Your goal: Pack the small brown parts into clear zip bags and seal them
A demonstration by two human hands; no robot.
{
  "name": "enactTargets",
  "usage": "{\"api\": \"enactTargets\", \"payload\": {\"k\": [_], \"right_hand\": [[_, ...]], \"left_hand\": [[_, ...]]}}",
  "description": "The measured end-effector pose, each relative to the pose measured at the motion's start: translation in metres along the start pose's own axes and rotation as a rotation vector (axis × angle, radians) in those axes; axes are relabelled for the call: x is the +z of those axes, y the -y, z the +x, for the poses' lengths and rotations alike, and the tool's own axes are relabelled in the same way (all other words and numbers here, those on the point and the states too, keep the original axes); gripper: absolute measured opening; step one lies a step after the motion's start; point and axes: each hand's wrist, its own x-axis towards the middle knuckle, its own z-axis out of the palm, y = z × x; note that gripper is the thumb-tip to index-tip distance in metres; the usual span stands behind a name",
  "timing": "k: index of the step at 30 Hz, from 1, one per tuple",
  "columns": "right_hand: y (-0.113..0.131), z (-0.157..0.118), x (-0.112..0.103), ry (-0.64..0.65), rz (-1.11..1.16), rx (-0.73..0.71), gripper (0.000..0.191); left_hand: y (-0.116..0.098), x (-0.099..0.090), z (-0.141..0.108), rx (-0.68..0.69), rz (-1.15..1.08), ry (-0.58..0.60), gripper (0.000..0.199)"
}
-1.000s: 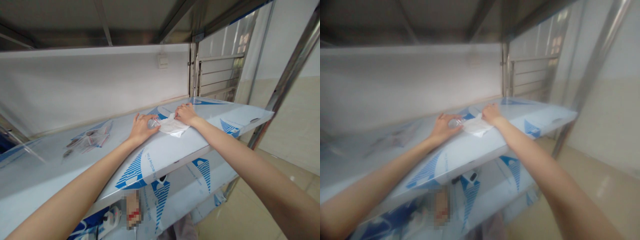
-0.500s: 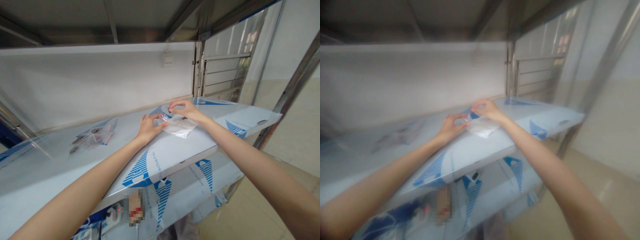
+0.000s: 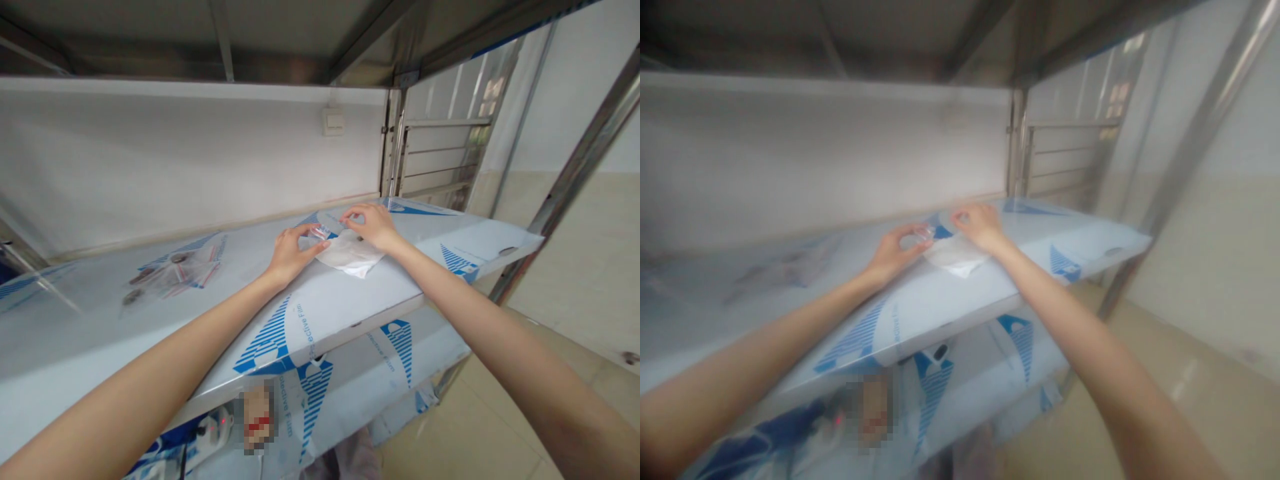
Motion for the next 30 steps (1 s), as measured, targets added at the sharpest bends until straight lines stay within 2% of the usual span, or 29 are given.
{"api": "enactTargets", "payload": {"k": [3,5,8,15,21,24,28,30], "right_hand": [[-0.013,-0.001,-0.005,0.016,-0.334,0.246,0.022],[-0.018,-0.002,-0.008,0.076,-0.443,0.318,0.024],[-0.02,-0.003,-0.007,0.149,-0.494,0.313,0.023],[-0.022,-0.002,0.004,0.217,-0.561,0.268,0.02],[-0.02,-0.003,0.007,0.214,-0.518,0.229,0.019],[-0.015,-0.002,0.004,0.187,-0.342,0.224,0.017],[-0.005,0.003,0.0,0.139,0.235,0.146,0.022],[0.001,0.004,0.002,0.162,0.43,0.059,0.024]], "left_hand": [[-0.001,-0.001,0.0,-0.017,0.005,-0.014,0.026],[-0.001,-0.002,0.0,-0.02,0.008,-0.017,0.026],[-0.002,-0.003,0.0,-0.023,0.012,-0.019,0.026],[-0.002,-0.003,0.001,-0.008,0.015,-0.018,0.027],[-0.001,-0.002,0.001,-0.002,0.012,-0.013,0.026],[0.0,-0.002,0.0,0.009,0.023,0.0,0.026],[0.001,0.0,0.0,0.033,0.105,-0.007,0.031],[0.001,0.0,-0.001,0.034,0.141,-0.009,0.034]]}}
